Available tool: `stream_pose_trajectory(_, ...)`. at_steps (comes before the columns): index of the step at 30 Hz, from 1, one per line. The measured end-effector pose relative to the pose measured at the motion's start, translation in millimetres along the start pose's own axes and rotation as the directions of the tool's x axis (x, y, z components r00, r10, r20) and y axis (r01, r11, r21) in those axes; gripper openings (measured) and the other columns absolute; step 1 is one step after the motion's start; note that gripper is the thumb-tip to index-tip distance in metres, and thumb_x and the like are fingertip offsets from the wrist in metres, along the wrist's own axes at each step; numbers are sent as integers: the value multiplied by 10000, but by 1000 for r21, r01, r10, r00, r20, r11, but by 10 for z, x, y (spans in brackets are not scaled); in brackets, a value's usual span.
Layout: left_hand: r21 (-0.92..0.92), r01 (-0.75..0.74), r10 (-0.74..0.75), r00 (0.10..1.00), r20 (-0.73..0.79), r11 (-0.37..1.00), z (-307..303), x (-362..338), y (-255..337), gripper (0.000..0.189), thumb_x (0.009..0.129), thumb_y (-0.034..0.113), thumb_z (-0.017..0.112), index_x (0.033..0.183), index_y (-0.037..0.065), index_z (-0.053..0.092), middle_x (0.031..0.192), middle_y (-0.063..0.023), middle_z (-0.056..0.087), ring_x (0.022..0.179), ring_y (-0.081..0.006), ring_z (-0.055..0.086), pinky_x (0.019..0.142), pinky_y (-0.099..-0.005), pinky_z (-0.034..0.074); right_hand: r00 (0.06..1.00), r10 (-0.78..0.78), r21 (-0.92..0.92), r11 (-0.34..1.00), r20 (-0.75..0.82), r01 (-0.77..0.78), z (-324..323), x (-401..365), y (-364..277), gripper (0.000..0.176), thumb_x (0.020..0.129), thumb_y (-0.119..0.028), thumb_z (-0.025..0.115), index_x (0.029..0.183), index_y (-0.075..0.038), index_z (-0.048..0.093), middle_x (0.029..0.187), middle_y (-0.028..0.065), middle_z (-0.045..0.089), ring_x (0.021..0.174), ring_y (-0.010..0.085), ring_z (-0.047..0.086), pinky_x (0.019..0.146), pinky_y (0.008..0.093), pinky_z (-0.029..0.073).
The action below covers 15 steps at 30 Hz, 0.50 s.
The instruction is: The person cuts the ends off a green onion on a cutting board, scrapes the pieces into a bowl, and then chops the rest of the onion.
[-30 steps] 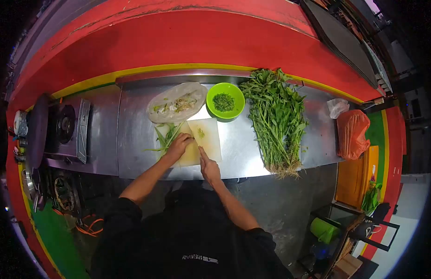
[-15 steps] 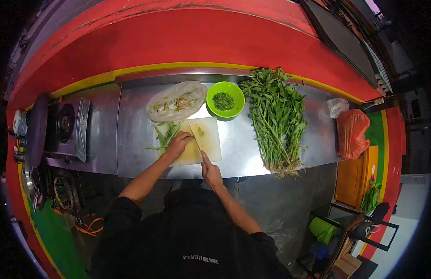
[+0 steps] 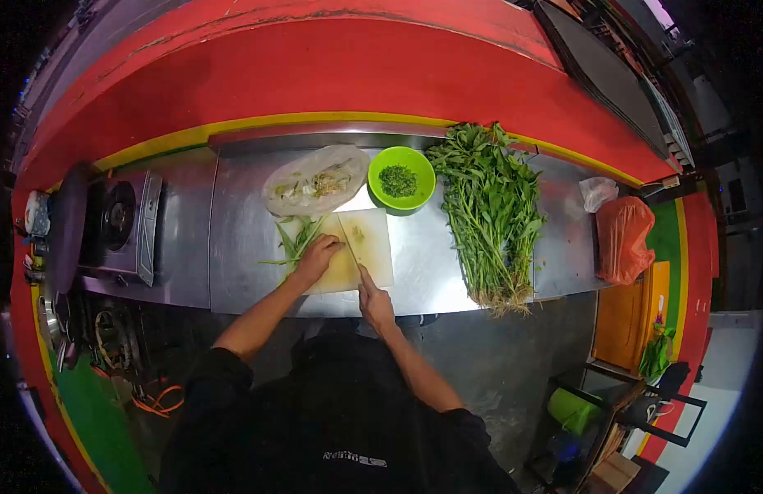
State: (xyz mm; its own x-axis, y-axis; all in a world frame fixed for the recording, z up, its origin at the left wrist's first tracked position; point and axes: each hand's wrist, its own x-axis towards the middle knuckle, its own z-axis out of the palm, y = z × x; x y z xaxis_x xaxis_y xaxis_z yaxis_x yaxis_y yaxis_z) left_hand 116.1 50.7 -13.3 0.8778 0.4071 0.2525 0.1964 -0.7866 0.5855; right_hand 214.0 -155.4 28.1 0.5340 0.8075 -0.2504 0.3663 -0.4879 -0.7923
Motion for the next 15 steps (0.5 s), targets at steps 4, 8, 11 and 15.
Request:
stream_pose_trajectory(4, -10, -16, 16, 1000, -5, 1000, 46, -11, -72, 294, 837, 36, 582, 1093, 2, 723, 1091, -114, 668, 1055, -297, 608, 939, -391, 513, 1000, -6, 4, 1000, 16, 6, -19, -84, 18, 558, 1027, -165, 537, 1560, -245, 390, 724, 298, 620, 656, 456, 653, 661, 505, 496)
stream_pose_trajectory(8, -11, -21, 21, 1000, -19, 1000, 67, -23, -90, 299, 827, 27, 590, 1093, -8, 722, 1101, -119, 671, 1074, -302, 616, 936, -392, 521, 999, -25, 29, 999, 21, 24, -6, -79, 31, 557, 1032, -158, 540, 1562, -229, 387, 707, 289, 617, 609, 397, 650, 635, 476, 493)
stream_pose_trajectory(11, -15, -30, 30, 1000, 2, 999, 25, -1, -63, 301, 822, 29, 596, 1093, -7, 723, 1084, -118, 665, 1053, -299, 616, 930, -394, 519, 999, -27, 20, 999, 27, 26, 10, -66, 63, 549, 1035, -150, 535, 1561, -218, 391, 703, 283, 617, 595, 377, 641, 624, 459, 488)
stream_pose_trajectory(15, -29, -42, 41, 999, -17, 999, 17, 5, -54, 295, 817, 13, 588, 1081, -8, 717, 1078, -118, 662, 1042, -304, 613, 919, -394, 519, 999, -30, 29, 999, 18, 29, 1, -75, 14, 553, 1028, -136, 548, 1555, -213, 401, 679, 276, 598, 570, 380, 616, 610, 453, 481)
